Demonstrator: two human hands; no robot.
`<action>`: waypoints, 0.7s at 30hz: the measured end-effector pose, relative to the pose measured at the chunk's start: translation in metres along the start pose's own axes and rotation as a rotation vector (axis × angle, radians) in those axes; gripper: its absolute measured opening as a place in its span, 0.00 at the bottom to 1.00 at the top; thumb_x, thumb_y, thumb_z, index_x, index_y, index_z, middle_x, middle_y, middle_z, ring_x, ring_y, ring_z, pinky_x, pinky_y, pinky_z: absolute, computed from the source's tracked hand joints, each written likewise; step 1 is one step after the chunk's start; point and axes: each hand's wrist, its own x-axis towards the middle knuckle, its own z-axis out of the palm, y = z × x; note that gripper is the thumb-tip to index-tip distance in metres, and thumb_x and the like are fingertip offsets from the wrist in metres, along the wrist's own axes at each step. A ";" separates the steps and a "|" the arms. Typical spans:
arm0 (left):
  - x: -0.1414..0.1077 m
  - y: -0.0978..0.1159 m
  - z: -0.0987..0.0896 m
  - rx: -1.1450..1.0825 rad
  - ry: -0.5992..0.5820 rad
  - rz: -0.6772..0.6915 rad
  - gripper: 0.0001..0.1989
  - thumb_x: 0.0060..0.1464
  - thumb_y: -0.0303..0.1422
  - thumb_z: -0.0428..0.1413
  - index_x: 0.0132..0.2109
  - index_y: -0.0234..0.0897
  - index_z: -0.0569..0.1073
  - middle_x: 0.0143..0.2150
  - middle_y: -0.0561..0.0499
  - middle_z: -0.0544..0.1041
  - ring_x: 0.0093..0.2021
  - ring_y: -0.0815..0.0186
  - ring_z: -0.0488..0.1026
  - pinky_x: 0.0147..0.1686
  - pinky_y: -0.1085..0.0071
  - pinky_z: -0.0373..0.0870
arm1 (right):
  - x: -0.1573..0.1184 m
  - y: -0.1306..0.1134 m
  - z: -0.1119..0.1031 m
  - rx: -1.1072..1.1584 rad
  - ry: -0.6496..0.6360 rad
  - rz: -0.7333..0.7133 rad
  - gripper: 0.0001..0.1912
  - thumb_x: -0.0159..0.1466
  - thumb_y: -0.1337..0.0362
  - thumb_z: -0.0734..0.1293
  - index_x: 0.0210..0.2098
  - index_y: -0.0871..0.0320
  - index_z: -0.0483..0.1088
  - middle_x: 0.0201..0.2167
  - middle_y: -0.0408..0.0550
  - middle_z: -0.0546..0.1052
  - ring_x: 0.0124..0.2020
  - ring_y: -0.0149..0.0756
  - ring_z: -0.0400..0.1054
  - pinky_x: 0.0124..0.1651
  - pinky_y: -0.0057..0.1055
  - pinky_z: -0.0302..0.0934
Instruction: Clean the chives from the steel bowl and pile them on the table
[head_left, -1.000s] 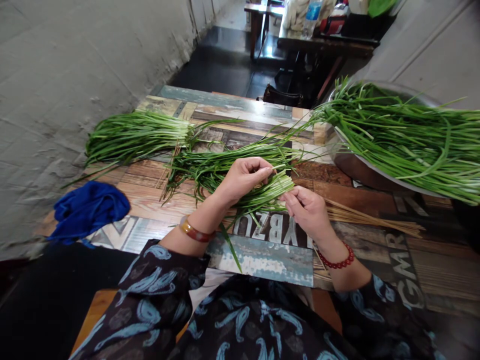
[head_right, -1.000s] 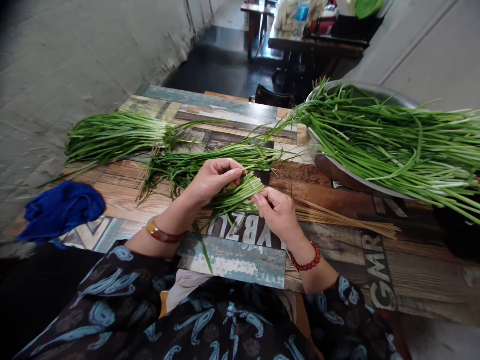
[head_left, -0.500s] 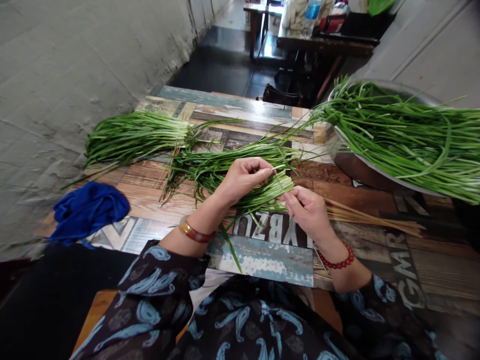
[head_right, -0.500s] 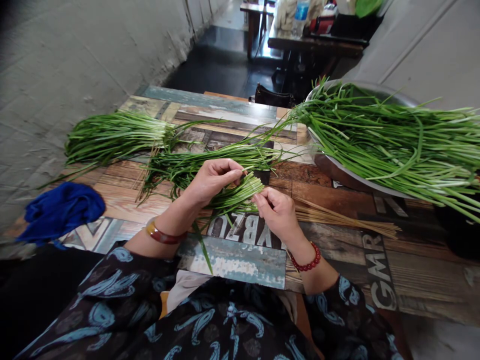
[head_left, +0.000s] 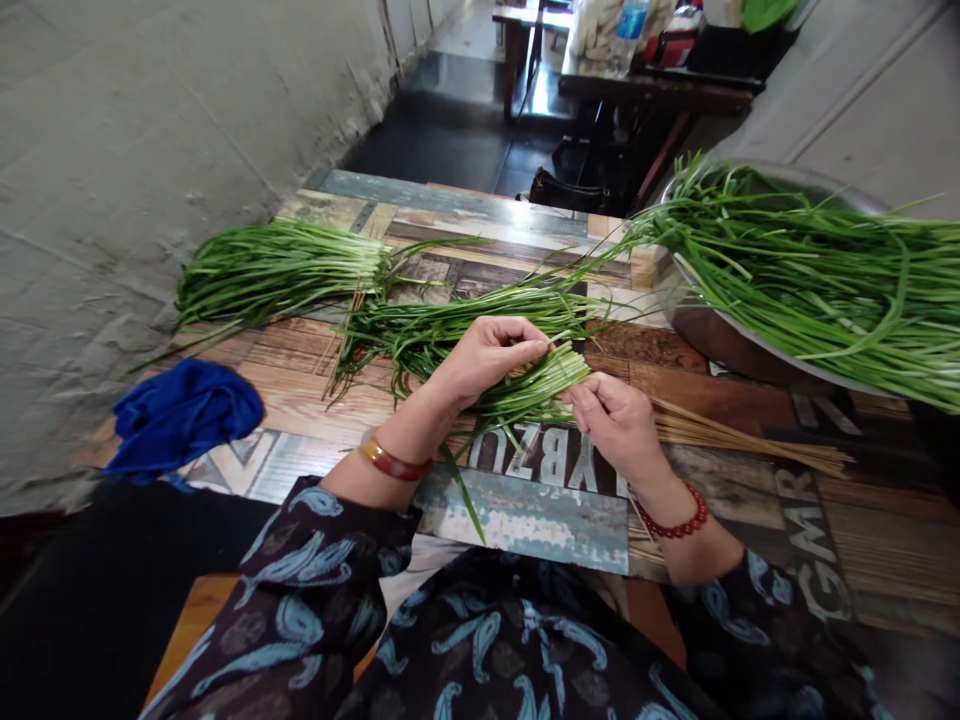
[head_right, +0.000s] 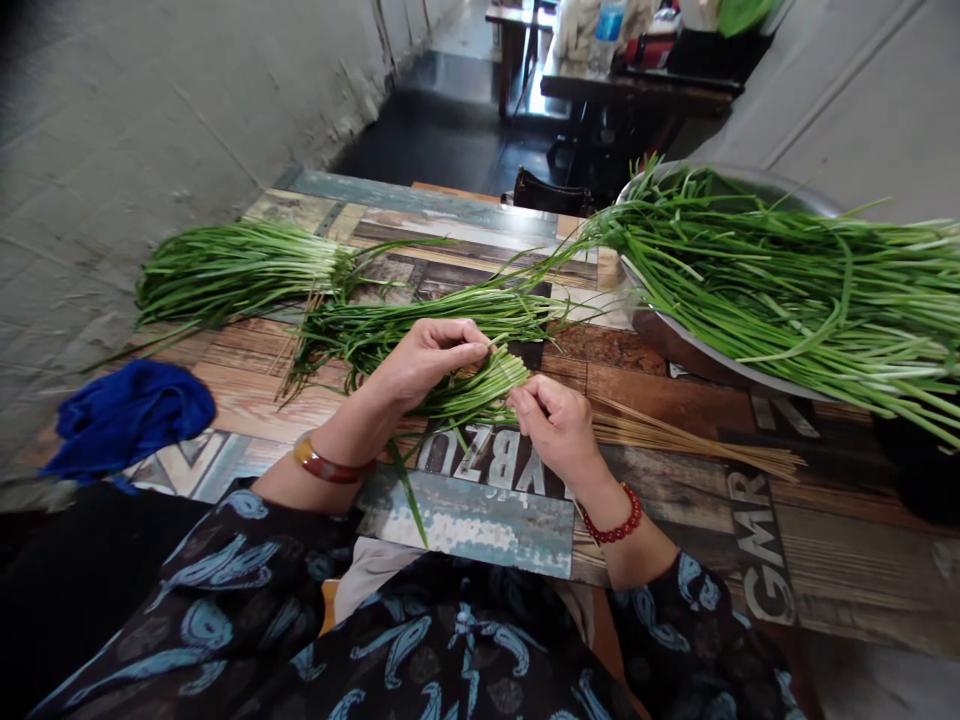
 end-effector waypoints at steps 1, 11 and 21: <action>0.000 0.000 0.000 0.010 -0.006 0.005 0.12 0.49 0.37 0.63 0.30 0.30 0.77 0.26 0.53 0.71 0.27 0.73 0.63 0.30 0.73 0.57 | 0.000 0.000 0.000 0.000 0.002 0.003 0.17 0.70 0.56 0.62 0.28 0.57 0.69 0.15 0.38 0.67 0.19 0.27 0.59 0.27 0.27 0.56; 0.000 0.002 -0.004 0.067 -0.084 0.062 0.14 0.51 0.40 0.63 0.34 0.30 0.79 0.37 0.46 0.77 0.37 0.66 0.71 0.40 0.70 0.66 | 0.001 0.006 0.002 0.170 -0.048 0.090 0.19 0.70 0.51 0.63 0.30 0.57 0.70 0.15 0.36 0.66 0.15 0.24 0.53 0.21 0.26 0.49; 0.000 0.000 -0.001 0.055 -0.091 -0.025 0.18 0.50 0.44 0.63 0.30 0.29 0.78 0.27 0.51 0.74 0.28 0.72 0.66 0.30 0.75 0.61 | 0.001 0.006 0.001 0.203 -0.065 0.122 0.18 0.68 0.51 0.65 0.31 0.59 0.71 0.16 0.37 0.66 0.15 0.24 0.54 0.20 0.25 0.48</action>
